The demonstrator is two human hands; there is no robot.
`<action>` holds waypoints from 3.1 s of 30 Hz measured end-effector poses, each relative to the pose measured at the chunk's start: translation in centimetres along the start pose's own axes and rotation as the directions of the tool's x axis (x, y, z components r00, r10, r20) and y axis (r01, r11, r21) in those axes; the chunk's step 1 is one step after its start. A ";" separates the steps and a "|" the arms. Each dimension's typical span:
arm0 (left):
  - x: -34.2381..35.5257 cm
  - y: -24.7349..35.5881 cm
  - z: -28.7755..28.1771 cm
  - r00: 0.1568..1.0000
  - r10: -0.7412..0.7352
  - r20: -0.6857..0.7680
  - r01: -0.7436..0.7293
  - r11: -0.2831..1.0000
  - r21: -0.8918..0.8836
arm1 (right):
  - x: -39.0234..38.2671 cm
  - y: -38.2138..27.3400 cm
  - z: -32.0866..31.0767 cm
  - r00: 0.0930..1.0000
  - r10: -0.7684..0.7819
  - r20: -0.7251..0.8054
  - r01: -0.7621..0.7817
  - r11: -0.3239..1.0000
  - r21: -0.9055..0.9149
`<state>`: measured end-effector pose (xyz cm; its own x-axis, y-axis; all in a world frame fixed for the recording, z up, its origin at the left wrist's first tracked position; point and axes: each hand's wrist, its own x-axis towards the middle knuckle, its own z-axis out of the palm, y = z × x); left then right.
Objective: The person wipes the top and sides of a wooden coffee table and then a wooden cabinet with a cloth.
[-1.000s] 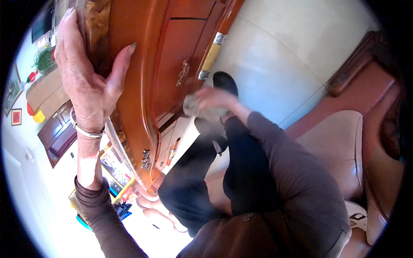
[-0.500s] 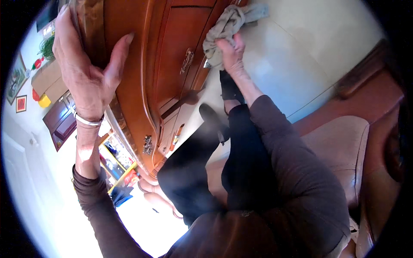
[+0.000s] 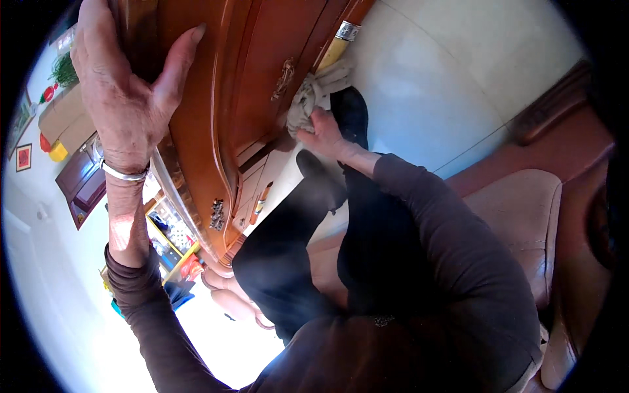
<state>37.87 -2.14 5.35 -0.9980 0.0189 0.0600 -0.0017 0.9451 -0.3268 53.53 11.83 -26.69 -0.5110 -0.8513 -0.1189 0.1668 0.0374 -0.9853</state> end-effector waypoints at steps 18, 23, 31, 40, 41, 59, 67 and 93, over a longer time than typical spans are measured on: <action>-0.4 0.6 -0.1 0.995 -0.100 0.030 0.104 0.978 -0.181 | 10.0 -3.2 -22.9 0.946 0.226 -0.233 0.088 0.513 0.854; -0.1 -0.4 0.2 0.996 -0.083 0.020 0.086 0.967 -0.241 | 13.0 3.6 -17.6 0.891 0.320 -0.321 -0.104 0.834 0.541; -0.1 0.0 -0.3 0.994 -0.109 0.033 0.113 0.978 -0.175 | 9.6 -3.0 -5.4 0.667 0.428 -0.610 -0.309 0.904 0.295; -0.7 -0.4 -0.3 0.997 -0.069 0.028 0.072 0.984 -0.160 | 5.9 -5.0 -2.1 0.721 0.630 -0.290 -0.565 0.776 0.281; -0.9 -0.5 -0.2 0.998 -0.062 0.024 0.065 0.989 -0.135 | 5.8 -5.4 -2.4 0.699 0.670 -0.250 -0.606 0.741 0.290; -2.0 0.1 -0.3 0.981 -0.186 0.063 0.194 0.969 -0.154 | 20.4 -4.3 -24.8 0.934 0.012 -0.358 0.273 0.622 0.734; -2.5 0.4 0.2 0.977 -0.195 0.084 0.205 0.969 -0.139 | 14.1 -4.6 -12.4 0.666 0.439 -0.604 -0.355 0.898 0.262; -0.5 0.9 0.4 0.997 -0.071 -0.003 0.070 0.992 -0.105 | 13.2 -17.0 -11.0 0.524 -0.656 -0.543 0.276 0.734 -0.621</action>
<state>38.36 -1.41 4.66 -0.9951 -0.0472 0.0864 -0.0652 0.9732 -0.2205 34.70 5.71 -12.81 -0.8352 -0.1866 0.5173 -0.5417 0.1175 -0.8323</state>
